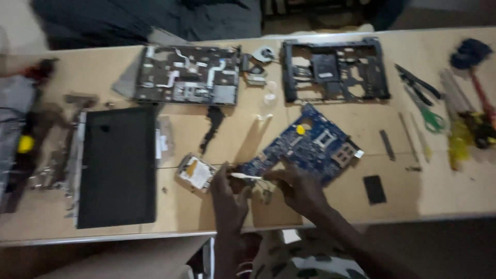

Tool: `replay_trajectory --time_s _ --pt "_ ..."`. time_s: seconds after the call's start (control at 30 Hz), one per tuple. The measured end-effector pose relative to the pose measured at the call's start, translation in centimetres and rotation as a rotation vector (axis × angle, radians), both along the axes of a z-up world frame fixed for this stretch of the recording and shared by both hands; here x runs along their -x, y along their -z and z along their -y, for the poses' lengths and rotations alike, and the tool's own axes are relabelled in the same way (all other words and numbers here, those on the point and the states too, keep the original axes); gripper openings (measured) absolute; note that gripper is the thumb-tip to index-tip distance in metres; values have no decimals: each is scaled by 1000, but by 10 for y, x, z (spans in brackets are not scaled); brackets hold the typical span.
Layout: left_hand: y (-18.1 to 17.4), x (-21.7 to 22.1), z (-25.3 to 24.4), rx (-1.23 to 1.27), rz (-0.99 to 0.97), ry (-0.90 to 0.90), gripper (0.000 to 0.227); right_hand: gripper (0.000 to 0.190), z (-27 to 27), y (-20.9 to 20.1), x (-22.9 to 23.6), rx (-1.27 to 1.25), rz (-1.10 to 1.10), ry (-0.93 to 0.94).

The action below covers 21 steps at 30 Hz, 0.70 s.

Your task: Cleaning a laptop motherboard using a cotton swab in a workshop environment.

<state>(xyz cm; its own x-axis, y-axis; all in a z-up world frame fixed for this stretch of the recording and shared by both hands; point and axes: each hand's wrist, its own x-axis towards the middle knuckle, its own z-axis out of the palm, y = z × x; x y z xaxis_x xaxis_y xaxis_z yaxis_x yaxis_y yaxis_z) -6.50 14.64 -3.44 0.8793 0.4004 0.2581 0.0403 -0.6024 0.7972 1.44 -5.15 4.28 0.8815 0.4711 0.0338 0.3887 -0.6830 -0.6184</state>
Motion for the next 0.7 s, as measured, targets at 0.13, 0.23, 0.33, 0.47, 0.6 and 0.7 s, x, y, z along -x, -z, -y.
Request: replay_trajectory --time_s 0.13,0.23,0.33,0.47,0.6,0.7 --pt "-8 -4 -5 32 -60 8 87 25 11 -10 -12 67 -67 -87" --pt "-5 -3 -7 45 -54 4 88 25 6 6 -14 64 -73 -58" --pt "10 -1 0 14 -5 -8 87 30 20 4 -14 102 -95 -79" --pt "2 -2 -3 2 -18 7 86 24 26 -11 -22 155 -62 -73" --pt "-3 -1 -1 70 -57 -24 87 25 13 -17 -12 -9 -95 -56" --pt "-2 -1 -2 49 -83 -18 87 32 38 -20 -13 127 -225 -79"
